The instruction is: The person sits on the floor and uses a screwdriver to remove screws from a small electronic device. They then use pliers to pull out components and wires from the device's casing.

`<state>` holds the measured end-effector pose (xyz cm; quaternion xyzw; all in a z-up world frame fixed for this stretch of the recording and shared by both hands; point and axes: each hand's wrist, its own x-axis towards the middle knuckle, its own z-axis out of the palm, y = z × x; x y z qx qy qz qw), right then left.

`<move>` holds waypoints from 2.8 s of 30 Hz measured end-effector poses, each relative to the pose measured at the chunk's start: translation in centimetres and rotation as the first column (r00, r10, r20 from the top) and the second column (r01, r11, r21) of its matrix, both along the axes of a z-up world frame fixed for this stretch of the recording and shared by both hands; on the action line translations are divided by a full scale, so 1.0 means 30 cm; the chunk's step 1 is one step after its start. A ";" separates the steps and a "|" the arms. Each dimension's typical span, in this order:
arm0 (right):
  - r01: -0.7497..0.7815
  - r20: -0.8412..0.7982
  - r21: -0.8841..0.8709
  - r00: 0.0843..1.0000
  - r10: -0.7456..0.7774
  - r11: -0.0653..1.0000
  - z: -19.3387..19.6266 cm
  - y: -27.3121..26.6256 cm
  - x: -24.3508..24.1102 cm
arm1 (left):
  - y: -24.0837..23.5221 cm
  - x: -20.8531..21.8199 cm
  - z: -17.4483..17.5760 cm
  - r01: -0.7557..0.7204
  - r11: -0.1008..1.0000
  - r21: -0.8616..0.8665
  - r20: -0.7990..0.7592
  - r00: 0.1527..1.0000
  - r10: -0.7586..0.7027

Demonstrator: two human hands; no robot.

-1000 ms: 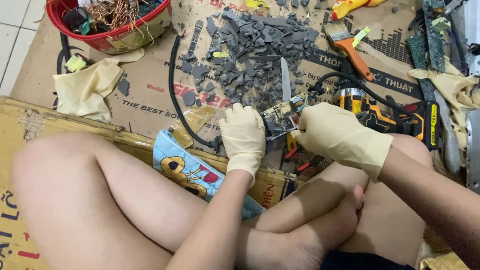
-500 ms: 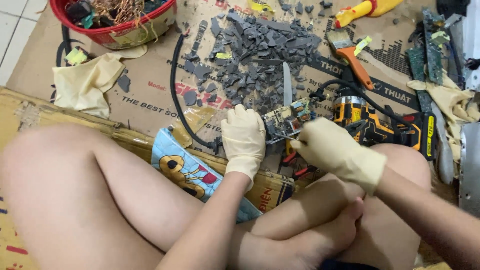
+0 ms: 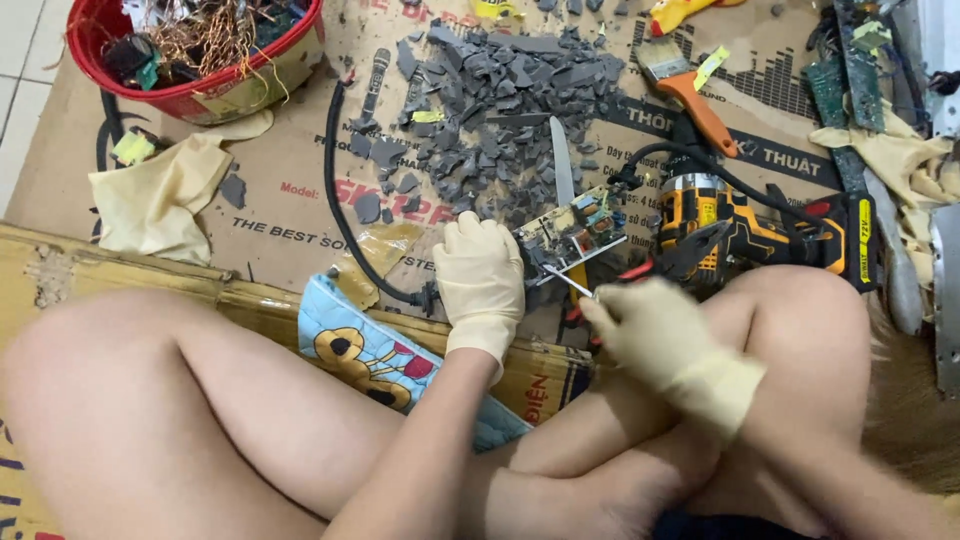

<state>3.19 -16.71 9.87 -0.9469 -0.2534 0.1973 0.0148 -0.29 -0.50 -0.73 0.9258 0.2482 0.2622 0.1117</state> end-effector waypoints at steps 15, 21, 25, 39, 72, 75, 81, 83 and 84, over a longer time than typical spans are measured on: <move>0.065 -0.341 -0.209 0.930 -0.135 0.976 0.061 0.111 0.260 | 0.007 0.016 0.014 -0.031 1.000 -0.007 0.028 0.999 0.031; 0.184 -0.288 -0.215 0.926 -0.242 0.959 0.110 0.126 0.187 | 0.019 -0.001 0.028 -0.038 0.999 -0.020 0.008 0.999 0.038; 0.212 -0.240 -0.176 0.938 -0.251 0.961 0.090 0.106 0.144 | 0.013 0.013 0.011 -0.036 0.999 -0.034 0.018 0.999 0.037; 0.605 -0.336 0.101 0.768 -0.545 0.790 -0.093 0.003 -0.071 | 0.049 0.017 -0.009 0.032 0.971 -0.236 -0.039 0.998 -0.042; 0.628 -0.499 0.343 0.752 -0.431 0.698 0.071 0.005 0.110 | -0.095 0.083 0.214 -0.419 0.657 -0.627 -0.434 0.888 0.152; 0.443 -0.387 0.127 0.846 -0.367 0.888 0.046 0.025 0.213 | -0.051 0.064 0.265 -0.342 0.689 -0.639 -0.466 0.885 0.007; 0.304 -0.468 -0.158 0.815 -0.343 0.939 0.005 0.068 0.308 | -0.065 0.051 0.133 -0.172 0.859 -0.481 -0.245 0.968 0.057; 0.242 -0.442 -0.187 0.845 -0.301 0.952 -0.011 0.081 0.341 | -0.070 0.054 0.107 -0.166 0.879 -0.447 -0.251 0.967 0.055; 0.182 -0.415 -0.213 0.872 -0.258 0.960 -0.019 0.090 0.357 | -0.070 0.054 0.094 -0.156 0.899 -0.410 -0.253 0.966 0.052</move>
